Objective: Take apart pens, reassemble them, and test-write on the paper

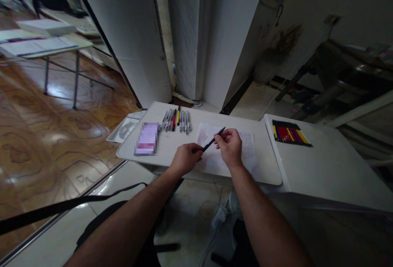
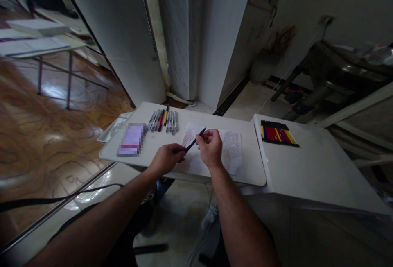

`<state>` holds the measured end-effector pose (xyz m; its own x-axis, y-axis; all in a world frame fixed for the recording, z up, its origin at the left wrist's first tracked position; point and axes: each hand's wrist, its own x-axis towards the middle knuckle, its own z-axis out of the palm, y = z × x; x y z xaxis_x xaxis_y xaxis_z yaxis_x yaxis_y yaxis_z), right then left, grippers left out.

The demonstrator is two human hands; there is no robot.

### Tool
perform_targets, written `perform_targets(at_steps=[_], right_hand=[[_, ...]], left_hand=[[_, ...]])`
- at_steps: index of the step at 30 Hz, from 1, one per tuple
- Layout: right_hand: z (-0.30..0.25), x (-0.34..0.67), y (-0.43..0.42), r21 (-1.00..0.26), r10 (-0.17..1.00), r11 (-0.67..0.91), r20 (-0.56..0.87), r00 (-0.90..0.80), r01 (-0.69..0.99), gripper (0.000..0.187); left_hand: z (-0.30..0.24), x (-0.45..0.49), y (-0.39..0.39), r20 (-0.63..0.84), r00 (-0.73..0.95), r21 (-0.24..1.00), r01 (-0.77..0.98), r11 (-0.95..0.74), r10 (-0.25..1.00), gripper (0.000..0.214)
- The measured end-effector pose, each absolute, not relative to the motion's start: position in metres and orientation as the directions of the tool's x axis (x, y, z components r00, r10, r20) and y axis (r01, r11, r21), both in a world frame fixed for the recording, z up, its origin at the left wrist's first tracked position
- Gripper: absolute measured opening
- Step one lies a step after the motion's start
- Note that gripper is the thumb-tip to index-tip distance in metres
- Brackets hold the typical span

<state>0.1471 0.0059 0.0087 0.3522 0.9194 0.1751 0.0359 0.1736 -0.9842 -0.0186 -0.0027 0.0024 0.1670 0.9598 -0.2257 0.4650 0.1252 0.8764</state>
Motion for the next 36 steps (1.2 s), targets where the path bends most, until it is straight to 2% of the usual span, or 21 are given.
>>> perform_targets(at_steps=[11, 16, 20, 26, 29, 33, 36], right_hand=[[0.007, 0.144, 0.008, -0.983, 0.934, 0.183, 0.171, 0.312, -0.009, 0.033], [0.011, 0.151, 0.011, -0.974, 0.915, 0.212, 0.17, 0.366, -0.078, 0.036], [0.015, 0.156, 0.011, -0.967, 0.896, 0.222, 0.151, 0.417, -0.127, 0.04], [0.014, 0.151, 0.009, -0.972, 0.924, 0.181, 0.116, 0.364, -0.152, 0.035], [0.009, 0.148, 0.007, -0.982, 0.95, 0.145, 0.105, 0.295, -0.12, 0.029], [0.002, 0.144, 0.0, -1.0, 0.99, 0.014, 0.012, 0.138, -0.013, 0.019], [0.0, 0.143, -0.006, -1.0, 0.994, -0.023, -0.021, 0.107, 0.019, 0.017]], left_hand=[[-0.001, -0.02, -0.003, -0.217, 0.155, 0.904, 0.406, 0.138, 0.964, 0.022], [0.004, -0.023, -0.004, -0.138, 0.201, 0.871, 0.491, 0.023, 0.97, 0.026], [0.012, -0.023, -0.005, -0.086, 0.169, 0.854, 0.519, -0.015, 0.982, 0.03], [0.012, -0.02, -0.006, -0.045, 0.138, 0.859, 0.511, -0.032, 0.989, 0.023], [0.008, -0.018, -0.005, -0.073, 0.141, 0.896, 0.443, 0.003, 0.987, 0.02], [0.001, -0.013, -0.003, -0.162, 0.152, 0.962, 0.244, 0.122, 0.975, 0.018], [-0.001, -0.01, -0.003, -0.161, 0.177, 0.972, 0.199, 0.125, 0.971, 0.018]])
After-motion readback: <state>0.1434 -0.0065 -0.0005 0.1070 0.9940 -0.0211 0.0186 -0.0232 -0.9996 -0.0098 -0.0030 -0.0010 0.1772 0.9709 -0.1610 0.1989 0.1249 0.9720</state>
